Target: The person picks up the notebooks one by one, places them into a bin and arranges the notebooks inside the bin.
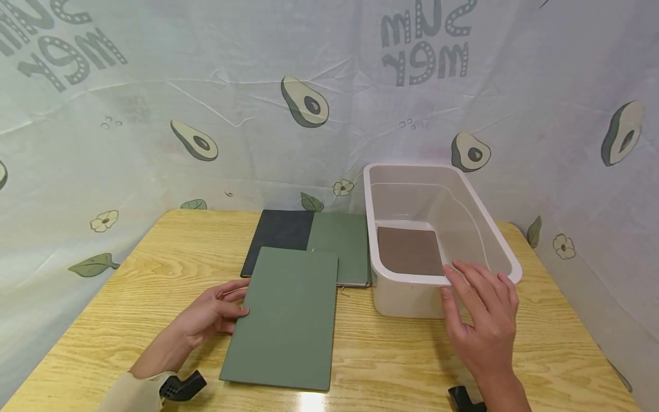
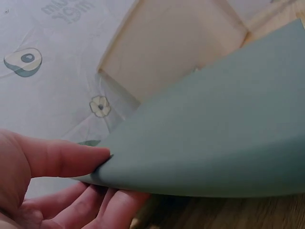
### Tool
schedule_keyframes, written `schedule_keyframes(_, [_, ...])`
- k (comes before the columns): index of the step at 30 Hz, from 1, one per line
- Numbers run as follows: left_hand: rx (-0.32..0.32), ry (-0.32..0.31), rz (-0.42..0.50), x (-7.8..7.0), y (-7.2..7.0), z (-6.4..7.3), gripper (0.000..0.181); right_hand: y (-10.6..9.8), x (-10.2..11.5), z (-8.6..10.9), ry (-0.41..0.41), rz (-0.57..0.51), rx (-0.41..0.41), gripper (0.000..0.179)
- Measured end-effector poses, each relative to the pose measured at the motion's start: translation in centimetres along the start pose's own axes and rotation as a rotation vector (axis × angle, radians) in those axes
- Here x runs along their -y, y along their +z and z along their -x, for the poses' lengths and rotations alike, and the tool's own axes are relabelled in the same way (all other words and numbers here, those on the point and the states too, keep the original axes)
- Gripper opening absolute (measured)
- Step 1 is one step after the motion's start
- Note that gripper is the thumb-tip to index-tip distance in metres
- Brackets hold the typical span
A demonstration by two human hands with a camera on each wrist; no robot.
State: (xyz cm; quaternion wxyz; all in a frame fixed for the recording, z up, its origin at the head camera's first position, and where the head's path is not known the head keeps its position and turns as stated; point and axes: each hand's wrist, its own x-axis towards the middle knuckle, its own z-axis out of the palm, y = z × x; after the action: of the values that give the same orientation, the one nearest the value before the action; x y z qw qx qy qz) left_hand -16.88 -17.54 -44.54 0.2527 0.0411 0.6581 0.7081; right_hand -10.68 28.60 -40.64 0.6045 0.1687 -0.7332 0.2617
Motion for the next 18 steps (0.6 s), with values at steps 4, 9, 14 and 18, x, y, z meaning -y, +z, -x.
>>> schedule_keyframes(4, [0.005,0.016,0.064,-0.4,0.2,0.2,0.085,0.0,0.0,-0.1,-0.002,-0.003,-0.002,0.043])
schedule_keyframes(9, [0.014,0.034,0.119,-1.0,0.6,0.6,0.083,0.0,0.0,-0.1,-0.004,-0.006,-0.002,0.043])
schedule_keyframes(14, [-0.02,0.037,0.155,-2.2,1.2,0.8,0.08,0.0,0.0,-0.1,-0.004,-0.003,0.001,0.043])
schedule_keyframes(18, [-0.057,0.045,0.168,-3.5,1.7,0.8,0.079,0.0,-0.1,-0.1,-0.005,0.001,0.0,0.043])
